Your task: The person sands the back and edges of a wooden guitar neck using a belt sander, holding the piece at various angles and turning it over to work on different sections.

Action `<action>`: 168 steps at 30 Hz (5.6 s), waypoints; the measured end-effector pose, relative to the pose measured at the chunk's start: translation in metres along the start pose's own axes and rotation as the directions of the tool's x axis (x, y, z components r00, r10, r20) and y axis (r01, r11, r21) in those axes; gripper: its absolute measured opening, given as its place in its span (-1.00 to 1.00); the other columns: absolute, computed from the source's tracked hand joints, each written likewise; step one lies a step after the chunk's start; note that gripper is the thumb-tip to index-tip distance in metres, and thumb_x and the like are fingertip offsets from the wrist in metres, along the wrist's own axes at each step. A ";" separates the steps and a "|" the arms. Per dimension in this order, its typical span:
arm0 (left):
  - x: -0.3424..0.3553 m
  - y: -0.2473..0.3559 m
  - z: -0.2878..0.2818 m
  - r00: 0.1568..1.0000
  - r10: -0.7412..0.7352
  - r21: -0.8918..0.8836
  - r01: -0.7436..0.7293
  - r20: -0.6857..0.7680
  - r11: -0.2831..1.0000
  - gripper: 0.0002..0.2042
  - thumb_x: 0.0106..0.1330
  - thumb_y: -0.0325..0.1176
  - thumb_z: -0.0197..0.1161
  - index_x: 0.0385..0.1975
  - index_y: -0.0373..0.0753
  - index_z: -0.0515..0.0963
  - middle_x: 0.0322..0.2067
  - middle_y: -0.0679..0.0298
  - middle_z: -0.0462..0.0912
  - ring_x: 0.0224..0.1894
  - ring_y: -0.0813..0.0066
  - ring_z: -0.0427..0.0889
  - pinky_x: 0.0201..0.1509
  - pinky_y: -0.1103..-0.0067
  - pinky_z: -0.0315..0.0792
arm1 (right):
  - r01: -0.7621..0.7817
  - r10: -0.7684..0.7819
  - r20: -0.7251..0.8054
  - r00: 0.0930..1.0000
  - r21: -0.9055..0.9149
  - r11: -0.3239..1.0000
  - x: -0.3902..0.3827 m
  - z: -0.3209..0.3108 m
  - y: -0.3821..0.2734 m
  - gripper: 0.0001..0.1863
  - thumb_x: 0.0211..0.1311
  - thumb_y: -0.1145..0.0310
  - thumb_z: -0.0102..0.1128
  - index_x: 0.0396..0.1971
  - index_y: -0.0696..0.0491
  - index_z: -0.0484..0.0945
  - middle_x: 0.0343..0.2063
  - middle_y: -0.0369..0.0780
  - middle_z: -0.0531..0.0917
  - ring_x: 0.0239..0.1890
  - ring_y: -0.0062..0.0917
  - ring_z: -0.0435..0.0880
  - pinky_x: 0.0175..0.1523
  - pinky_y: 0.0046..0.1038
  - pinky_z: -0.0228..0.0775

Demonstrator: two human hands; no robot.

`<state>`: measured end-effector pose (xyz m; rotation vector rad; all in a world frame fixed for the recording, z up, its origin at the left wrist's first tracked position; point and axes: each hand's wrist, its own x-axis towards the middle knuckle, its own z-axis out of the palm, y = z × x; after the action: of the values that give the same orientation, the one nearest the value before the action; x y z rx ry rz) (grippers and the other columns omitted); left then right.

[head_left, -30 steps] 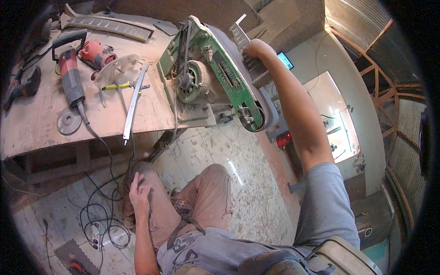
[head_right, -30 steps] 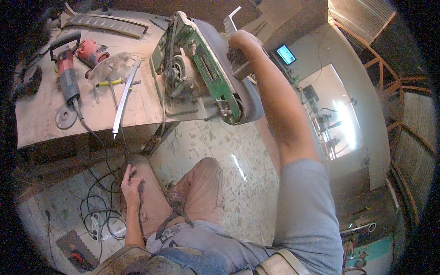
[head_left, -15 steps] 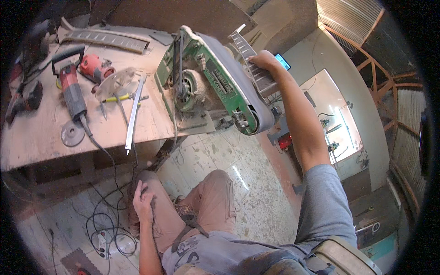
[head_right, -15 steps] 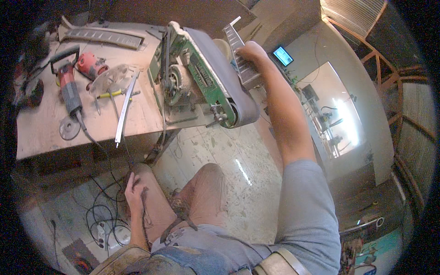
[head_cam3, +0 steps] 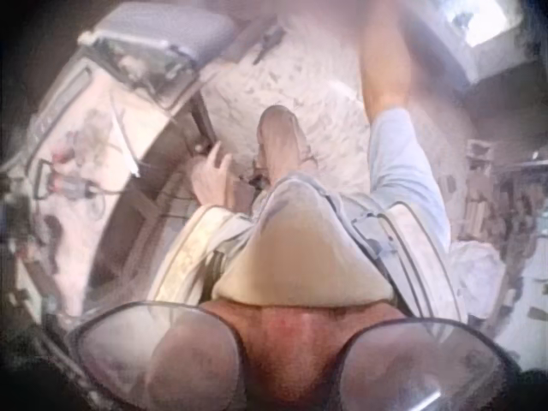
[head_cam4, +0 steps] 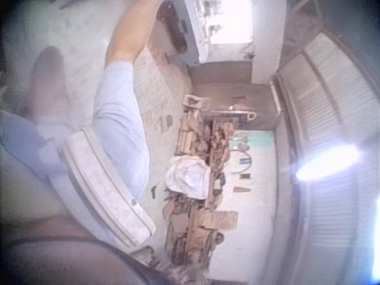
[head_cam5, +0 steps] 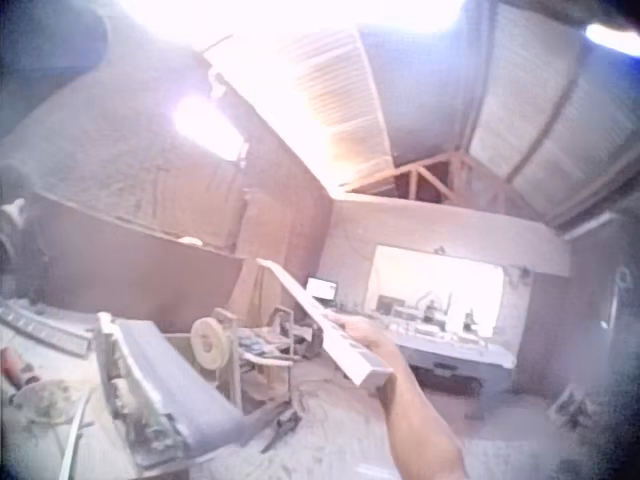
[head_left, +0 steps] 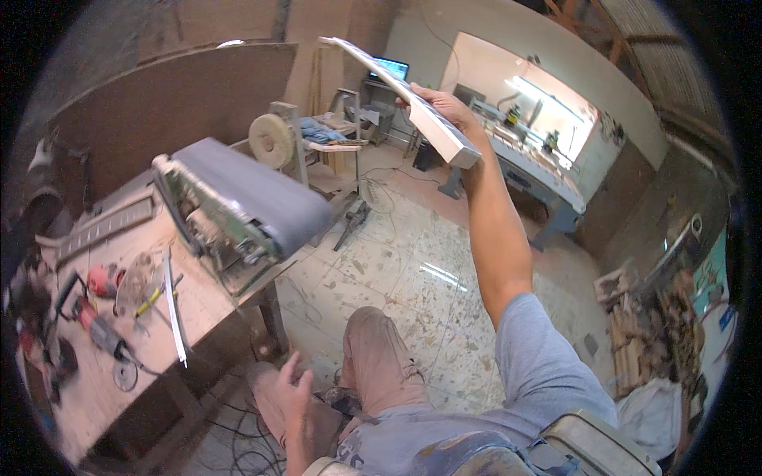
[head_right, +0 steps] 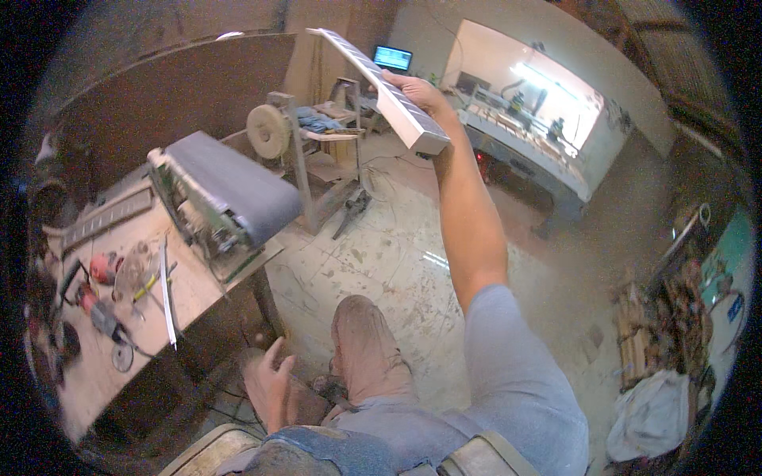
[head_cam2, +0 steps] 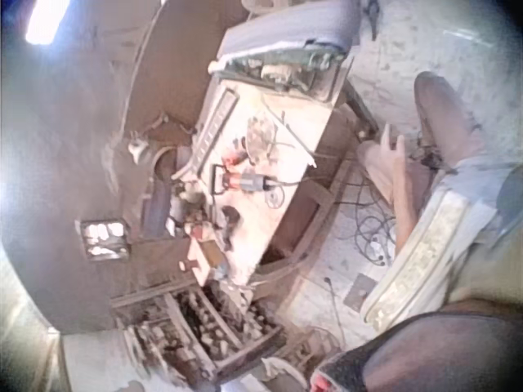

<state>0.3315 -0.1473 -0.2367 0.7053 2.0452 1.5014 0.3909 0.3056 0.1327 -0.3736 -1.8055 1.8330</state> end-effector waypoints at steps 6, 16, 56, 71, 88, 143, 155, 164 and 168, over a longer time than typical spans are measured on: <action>0.040 0.077 0.083 0.799 0.582 -0.111 -0.571 0.154 0.814 -0.45 0.24 -0.46 0.33 0.28 -0.36 0.51 0.11 -0.02 0.65 0.10 0.17 0.68 0.18 0.40 0.55 | -0.012 -0.013 0.105 0.994 0.233 0.972 -0.091 -0.028 0.001 -0.59 0.59 0.16 0.07 0.00 0.27 0.55 -0.48 -0.15 0.76 -0.60 -0.56 0.76 -0.54 -0.66 0.68; 0.054 0.281 0.182 0.329 0.932 -0.064 -0.938 0.152 0.341 -0.28 0.25 -0.49 0.27 0.48 -0.28 0.26 0.48 -0.05 0.23 0.50 -0.01 0.28 0.51 0.25 0.26 | -0.026 -0.002 0.070 0.998 0.390 0.920 -0.171 -0.095 0.027 -0.61 0.59 0.17 0.05 0.00 0.27 0.52 -0.52 -0.17 0.73 -0.59 -0.60 0.74 -0.53 -0.67 0.64; 0.103 0.253 0.194 0.662 0.740 -0.242 -0.704 0.116 0.668 -0.05 0.16 -0.53 0.32 0.57 -0.38 -0.07 0.40 -0.11 0.26 0.38 0.02 0.44 0.42 0.26 0.43 | 0.026 0.034 -0.327 0.944 0.177 0.984 -0.093 -0.066 0.109 -0.77 0.32 0.40 0.19 -0.33 0.28 0.68 -0.47 -0.14 0.73 -0.51 -0.46 0.72 -0.36 -0.29 0.59; 0.112 0.295 0.197 0.510 0.843 -0.217 -0.854 -0.170 0.473 -0.25 0.06 -0.38 0.58 0.29 -0.43 0.42 0.05 -0.03 0.69 0.07 0.22 0.72 0.20 0.43 0.58 | 0.016 0.041 -0.245 0.969 0.228 0.974 -0.130 -0.031 0.112 -0.62 0.39 0.34 0.06 0.10 0.20 0.60 -0.21 -0.16 0.72 -0.33 -0.41 0.71 -0.27 -0.24 0.65; 0.166 0.344 -0.049 0.460 0.856 0.235 -0.828 -0.237 0.510 -0.56 0.37 -0.16 0.41 0.15 -0.27 0.63 -0.04 0.07 0.74 0.01 0.35 0.69 0.10 0.47 0.55 | 0.115 -0.456 0.066 0.887 -0.990 0.080 -0.188 0.028 0.092 -0.60 0.08 0.30 0.43 -0.12 0.03 0.47 -0.44 0.02 0.71 -0.30 0.00 0.75 -0.19 -0.05 0.57; 0.268 0.241 -0.153 0.664 0.748 0.352 -0.703 0.013 0.618 -0.68 0.37 -0.51 0.29 0.11 -0.18 0.68 0.14 0.16 0.71 0.18 0.27 0.66 0.31 0.45 0.49 | 0.190 0.015 0.194 0.981 -0.937 -0.292 -0.083 0.134 0.056 -0.53 0.02 0.37 0.42 -0.06 0.16 0.49 -0.27 0.06 0.76 -0.17 -0.10 0.79 0.06 -0.16 0.64; 0.271 0.243 -0.157 0.694 0.718 0.339 -0.689 0.054 0.641 -0.61 0.36 -0.56 0.26 0.11 0.06 0.71 0.15 0.29 0.70 0.16 0.27 0.66 0.36 0.39 0.54 | 0.192 0.003 0.202 0.979 -0.929 -0.316 -0.091 0.131 0.054 -0.57 0.01 0.37 0.41 -0.11 0.18 0.51 -0.36 0.03 0.75 -0.25 -0.14 0.79 0.00 -0.18 0.65; 0.271 0.243 -0.157 0.717 0.696 0.344 -0.663 0.034 0.665 -0.59 0.35 -0.61 0.26 0.13 0.00 0.69 0.23 0.22 0.64 0.26 0.29 0.60 0.41 0.45 0.49 | 0.199 -0.002 0.211 0.978 -0.929 -0.311 -0.090 0.132 0.054 -0.59 0.02 0.38 0.41 -0.12 0.17 0.51 -0.37 0.03 0.75 -0.26 -0.14 0.79 -0.01 -0.18 0.65; 0.275 0.240 -0.158 0.720 0.694 0.333 -0.662 0.031 0.672 -0.61 0.37 -0.58 0.26 0.13 -0.02 0.70 0.20 0.24 0.67 0.24 0.32 0.62 0.38 0.46 0.50 | 0.202 0.014 0.208 0.978 -0.930 -0.307 -0.091 0.136 0.053 -0.59 0.02 0.38 0.41 -0.12 0.16 0.52 -0.37 0.02 0.75 -0.27 -0.14 0.80 -0.02 -0.19 0.66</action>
<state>0.0503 -0.0129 0.0099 1.7229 2.2528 1.5877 0.3814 0.1445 0.0737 -0.5973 -2.9356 -0.4657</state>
